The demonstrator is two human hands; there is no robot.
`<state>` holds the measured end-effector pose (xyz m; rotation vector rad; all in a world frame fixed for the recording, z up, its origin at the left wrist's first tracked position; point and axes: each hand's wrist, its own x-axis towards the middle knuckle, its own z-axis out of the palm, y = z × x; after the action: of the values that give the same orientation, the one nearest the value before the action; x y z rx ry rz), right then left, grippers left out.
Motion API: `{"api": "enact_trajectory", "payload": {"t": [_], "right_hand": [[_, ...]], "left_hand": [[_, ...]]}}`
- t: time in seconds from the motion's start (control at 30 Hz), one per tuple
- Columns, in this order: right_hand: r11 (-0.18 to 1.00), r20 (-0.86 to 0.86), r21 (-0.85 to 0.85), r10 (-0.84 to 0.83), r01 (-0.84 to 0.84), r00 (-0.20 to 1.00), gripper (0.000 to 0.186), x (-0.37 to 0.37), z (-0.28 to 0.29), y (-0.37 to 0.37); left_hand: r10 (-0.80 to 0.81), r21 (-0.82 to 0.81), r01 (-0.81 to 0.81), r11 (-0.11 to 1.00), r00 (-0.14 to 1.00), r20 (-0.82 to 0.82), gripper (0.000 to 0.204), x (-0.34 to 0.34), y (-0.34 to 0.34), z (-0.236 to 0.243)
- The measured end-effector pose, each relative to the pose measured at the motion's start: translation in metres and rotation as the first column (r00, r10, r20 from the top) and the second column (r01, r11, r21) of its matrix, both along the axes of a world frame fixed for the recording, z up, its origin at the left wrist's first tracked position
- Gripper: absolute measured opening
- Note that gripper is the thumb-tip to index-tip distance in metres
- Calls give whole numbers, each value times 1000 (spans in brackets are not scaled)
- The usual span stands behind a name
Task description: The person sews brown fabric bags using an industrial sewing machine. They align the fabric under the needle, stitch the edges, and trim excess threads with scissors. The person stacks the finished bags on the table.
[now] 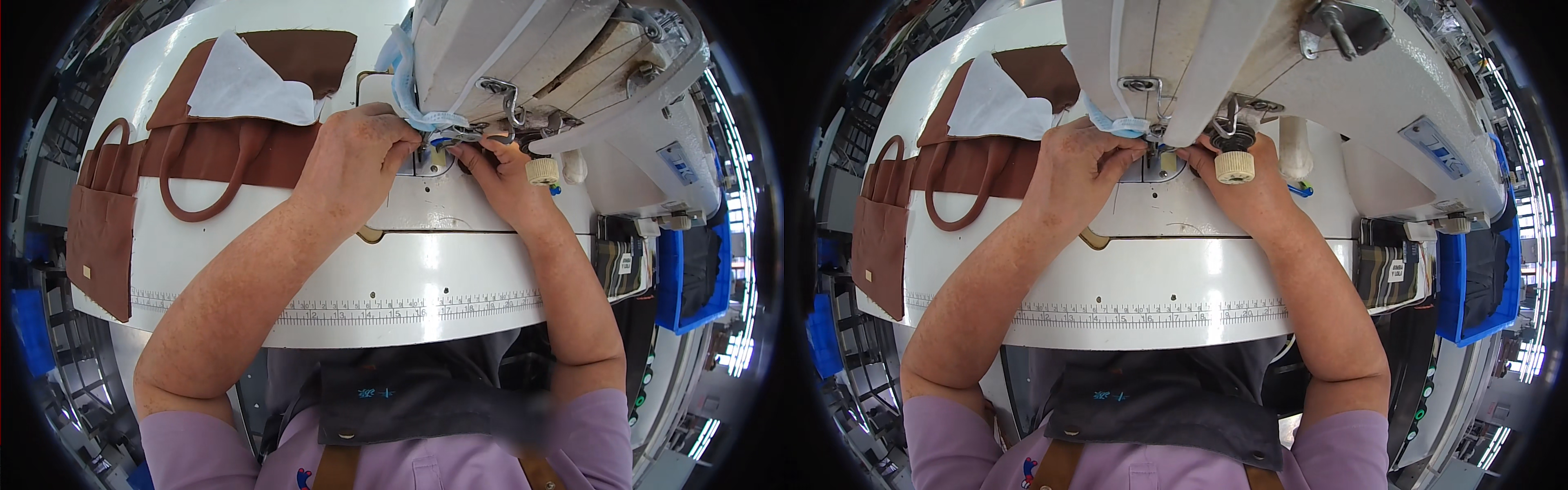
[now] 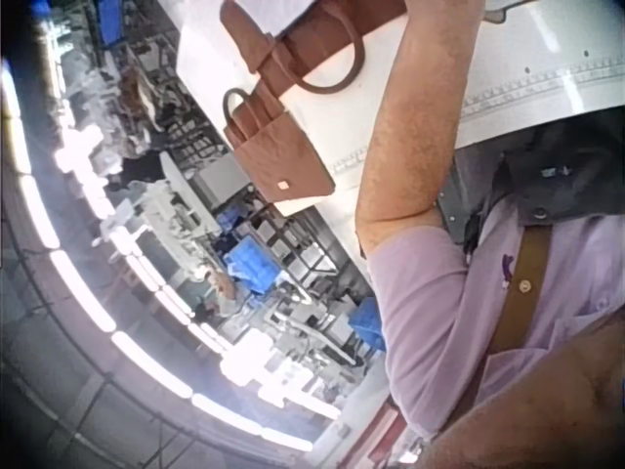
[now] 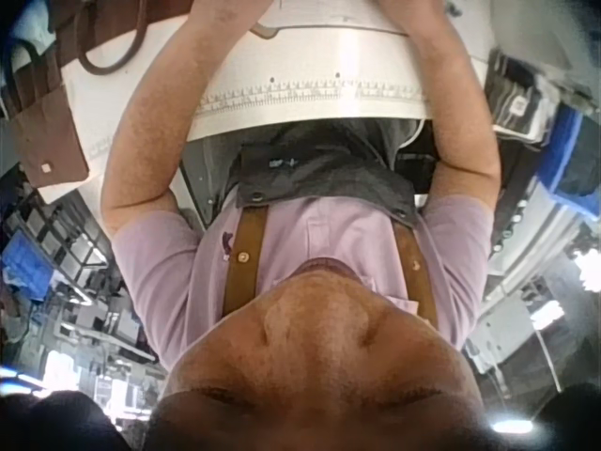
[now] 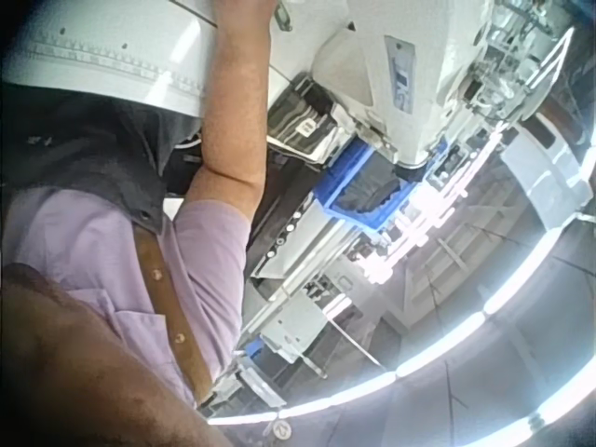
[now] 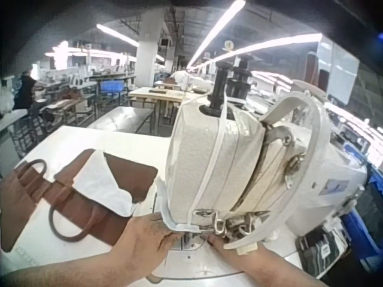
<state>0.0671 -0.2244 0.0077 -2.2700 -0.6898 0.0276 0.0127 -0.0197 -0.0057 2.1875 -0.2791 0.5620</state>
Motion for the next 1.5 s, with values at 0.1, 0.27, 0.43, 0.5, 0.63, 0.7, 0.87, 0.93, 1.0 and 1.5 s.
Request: {"api": "enact_trajectory", "payload": {"t": [0.1, 0.27, 0.43, 0.5, 0.63, 0.7, 0.87, 0.93, 1.0, 1.5], "right_hand": [[1000, 47, -16, 10, -9, 999, 20, 1, -1, -1], [998, 20, -29, -53, 53, 998, 18, -1, 2, 2], [999, 107, 14, 33, -35, 994, 15, 6, -7, -3], [998, 117, 40, 47, -52, 992, 15, 7, -9, -3], [998, 66, 57, 7, -11, 998, 15, 6, -9, -3], [998, 19, 60, -19, 18, 1000, 15, 6, -8, -2], [997, -33, 62, -45, 46, 998, 16, 4, -4, -2], [998, -64, 45, -50, 53, 997, 16, 4, -4, -3], [999, -73, -3, -48, 48, 996, 16, 3, -6, -5], [998, -182, -53, -48, 39, 982, 25, 8, -13, -11]], "left_hand": [[5, 14, -5, 1000, 1000, -16, 9, -1, -1, 2], [6, 15, -7, 1000, 1000, 25, 10, 2, 2, 2], [30, 14, -31, 999, 999, 17, 9, 2, 1, 1], [33, 10, -34, 999, 999, 22, 9, 3, 0, 0], [29, 6, -29, 1000, 999, 24, 8, 3, 0, 0], [26, 1, -26, 1000, 999, 25, 8, 4, 1, 0], [-1, -41, 2, 999, 1000, 11, 6, 4, 1, 0], [0, -41, 1, 999, 1000, 21, 5, 4, 1, 0], [1, -41, 0, 999, 1000, 23, 5, 4, 1, -1], [18, -26, -18, 1000, 1000, 5, 4, 4, 1, -1]]}}
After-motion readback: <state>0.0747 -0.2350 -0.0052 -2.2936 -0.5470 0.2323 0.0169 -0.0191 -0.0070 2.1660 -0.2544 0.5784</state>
